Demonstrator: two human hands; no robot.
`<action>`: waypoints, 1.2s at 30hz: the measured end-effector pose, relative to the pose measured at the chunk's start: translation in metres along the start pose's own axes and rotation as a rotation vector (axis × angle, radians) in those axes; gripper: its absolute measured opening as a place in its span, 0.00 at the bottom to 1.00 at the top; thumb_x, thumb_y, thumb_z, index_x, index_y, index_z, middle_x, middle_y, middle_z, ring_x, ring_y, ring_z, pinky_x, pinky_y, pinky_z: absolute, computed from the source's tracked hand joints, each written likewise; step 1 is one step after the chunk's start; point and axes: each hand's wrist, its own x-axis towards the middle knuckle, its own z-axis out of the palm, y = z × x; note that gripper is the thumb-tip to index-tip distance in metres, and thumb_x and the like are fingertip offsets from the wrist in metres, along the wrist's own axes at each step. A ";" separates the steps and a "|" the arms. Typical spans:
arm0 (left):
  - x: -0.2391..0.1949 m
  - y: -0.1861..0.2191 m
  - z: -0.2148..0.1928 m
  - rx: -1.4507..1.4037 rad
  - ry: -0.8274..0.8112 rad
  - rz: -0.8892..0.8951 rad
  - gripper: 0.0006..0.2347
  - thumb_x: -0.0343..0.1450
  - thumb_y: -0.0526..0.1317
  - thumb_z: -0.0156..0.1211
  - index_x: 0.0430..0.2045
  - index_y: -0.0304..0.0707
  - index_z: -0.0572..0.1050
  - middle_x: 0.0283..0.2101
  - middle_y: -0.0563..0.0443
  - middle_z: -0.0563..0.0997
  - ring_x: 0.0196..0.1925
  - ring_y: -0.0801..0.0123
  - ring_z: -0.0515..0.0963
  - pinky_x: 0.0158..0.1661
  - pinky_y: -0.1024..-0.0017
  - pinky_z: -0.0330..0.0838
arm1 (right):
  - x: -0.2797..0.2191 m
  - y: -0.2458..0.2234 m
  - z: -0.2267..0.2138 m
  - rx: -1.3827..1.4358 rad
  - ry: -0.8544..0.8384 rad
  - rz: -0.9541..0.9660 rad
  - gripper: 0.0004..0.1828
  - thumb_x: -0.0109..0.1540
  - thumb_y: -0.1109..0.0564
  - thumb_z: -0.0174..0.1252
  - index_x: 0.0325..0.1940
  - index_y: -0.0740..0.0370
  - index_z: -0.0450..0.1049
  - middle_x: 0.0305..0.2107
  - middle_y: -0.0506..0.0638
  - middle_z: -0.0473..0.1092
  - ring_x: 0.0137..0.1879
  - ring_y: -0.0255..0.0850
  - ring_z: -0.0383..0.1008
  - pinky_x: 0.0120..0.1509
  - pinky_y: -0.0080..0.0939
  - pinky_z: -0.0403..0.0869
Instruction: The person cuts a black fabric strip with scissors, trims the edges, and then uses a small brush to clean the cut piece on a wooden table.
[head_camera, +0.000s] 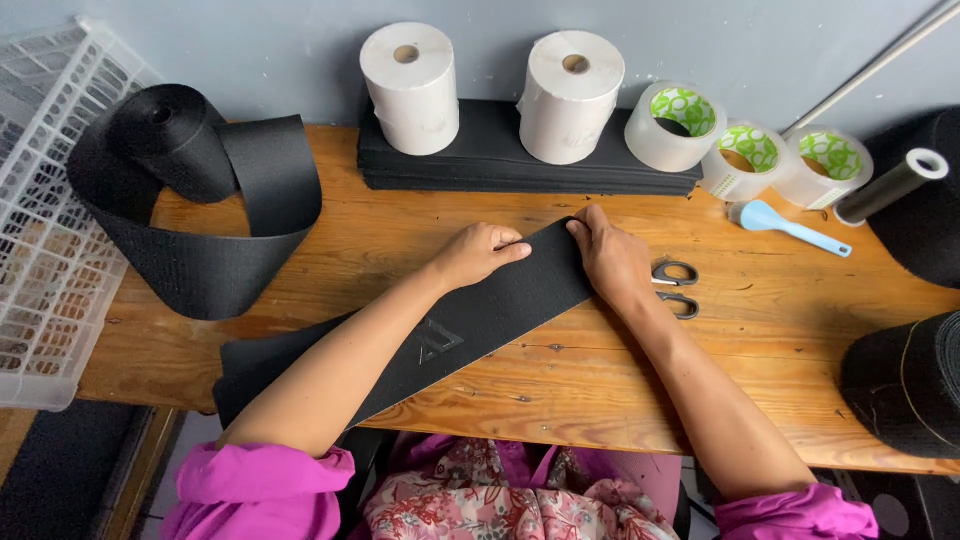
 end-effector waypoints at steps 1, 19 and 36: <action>0.001 0.000 0.001 -0.014 -0.024 -0.020 0.12 0.75 0.49 0.57 0.33 0.45 0.83 0.22 0.49 0.83 0.26 0.70 0.79 0.32 0.72 0.73 | 0.001 0.001 0.000 -0.019 -0.013 0.008 0.16 0.74 0.37 0.42 0.53 0.46 0.68 0.29 0.57 0.77 0.44 0.58 0.81 0.51 0.56 0.74; -0.077 0.068 -0.112 0.245 -0.161 -0.350 0.24 0.64 0.46 0.73 0.55 0.43 0.78 0.51 0.46 0.85 0.57 0.56 0.81 0.56 0.58 0.74 | 0.022 0.073 -0.030 0.097 0.252 0.174 0.16 0.77 0.41 0.42 0.53 0.53 0.66 0.30 0.70 0.75 0.46 0.69 0.77 0.51 0.66 0.73; -0.102 0.026 -0.101 0.428 0.211 -0.061 0.20 0.71 0.47 0.65 0.58 0.50 0.74 0.51 0.48 0.81 0.58 0.56 0.79 0.64 0.53 0.63 | 0.030 0.106 -0.014 0.000 0.342 0.154 0.17 0.78 0.43 0.45 0.53 0.57 0.70 0.32 0.71 0.73 0.45 0.72 0.76 0.47 0.69 0.74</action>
